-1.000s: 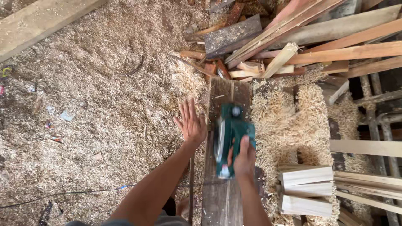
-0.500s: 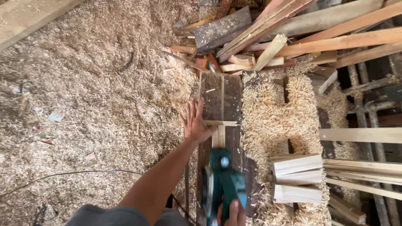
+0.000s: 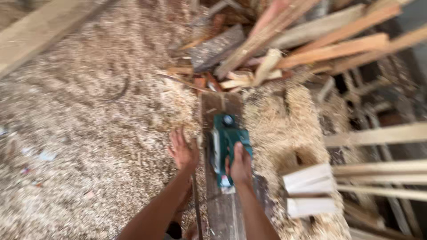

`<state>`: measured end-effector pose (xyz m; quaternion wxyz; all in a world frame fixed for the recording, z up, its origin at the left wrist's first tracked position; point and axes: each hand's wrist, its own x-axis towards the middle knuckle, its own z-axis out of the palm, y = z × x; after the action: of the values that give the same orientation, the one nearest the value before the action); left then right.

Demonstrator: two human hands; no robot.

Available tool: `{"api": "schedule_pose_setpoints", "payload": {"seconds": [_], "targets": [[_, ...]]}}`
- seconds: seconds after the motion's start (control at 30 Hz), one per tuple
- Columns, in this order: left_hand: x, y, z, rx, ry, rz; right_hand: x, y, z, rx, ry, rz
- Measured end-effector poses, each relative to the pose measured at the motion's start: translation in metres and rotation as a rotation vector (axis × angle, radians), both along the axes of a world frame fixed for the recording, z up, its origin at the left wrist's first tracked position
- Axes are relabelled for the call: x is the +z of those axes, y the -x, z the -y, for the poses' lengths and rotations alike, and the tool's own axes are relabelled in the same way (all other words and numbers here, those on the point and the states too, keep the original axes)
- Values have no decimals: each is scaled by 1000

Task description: The person uses an electric hand planer to smooth the surface of small wooden blocks on a workbench, hammers nails into a long board, then arranges the planed blocks in rows along the board and marks them with a pencil.

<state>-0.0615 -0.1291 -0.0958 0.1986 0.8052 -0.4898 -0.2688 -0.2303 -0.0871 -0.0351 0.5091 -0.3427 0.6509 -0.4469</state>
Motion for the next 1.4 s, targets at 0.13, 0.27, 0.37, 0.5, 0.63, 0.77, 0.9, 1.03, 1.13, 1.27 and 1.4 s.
{"api": "schedule_pose_setpoints", "payload": {"seconds": [0.13, 0.27, 0.37, 0.5, 0.63, 0.77, 0.9, 1.03, 1.13, 1.27, 1.4], "targets": [[5, -10, -2, -84, -52, -165, 8, -2, -28, -179, 141, 197], [12, 9, -16, -600, -14, -79, 20, 9, -124, -373, -188, 70], [17, 50, -21, -835, -367, 20, 22, 14, -180, -604, -271, 26], [20, 71, -45, -850, -297, -95, 1, 21, -244, -665, -264, -105], [19, 69, -65, -573, -253, -663, -18, 10, -277, -705, -114, -18], [32, 65, -93, -294, -537, -1248, -17, 7, -289, -662, -148, -23], [60, 70, -148, -393, -615, -1365, -1, 12, -325, -560, -248, -426], [85, 86, -214, -635, -398, -1102, 19, 11, -366, -744, -50, -433], [98, 106, -246, -872, -117, -635, 41, 15, -383, -737, -8, -268], [115, 145, -253, -1132, 250, -365, 66, 26, -393, -788, -29, -225], [120, 198, -242, -1267, 135, -202, 70, 38, -405, -819, -40, -208]]}}
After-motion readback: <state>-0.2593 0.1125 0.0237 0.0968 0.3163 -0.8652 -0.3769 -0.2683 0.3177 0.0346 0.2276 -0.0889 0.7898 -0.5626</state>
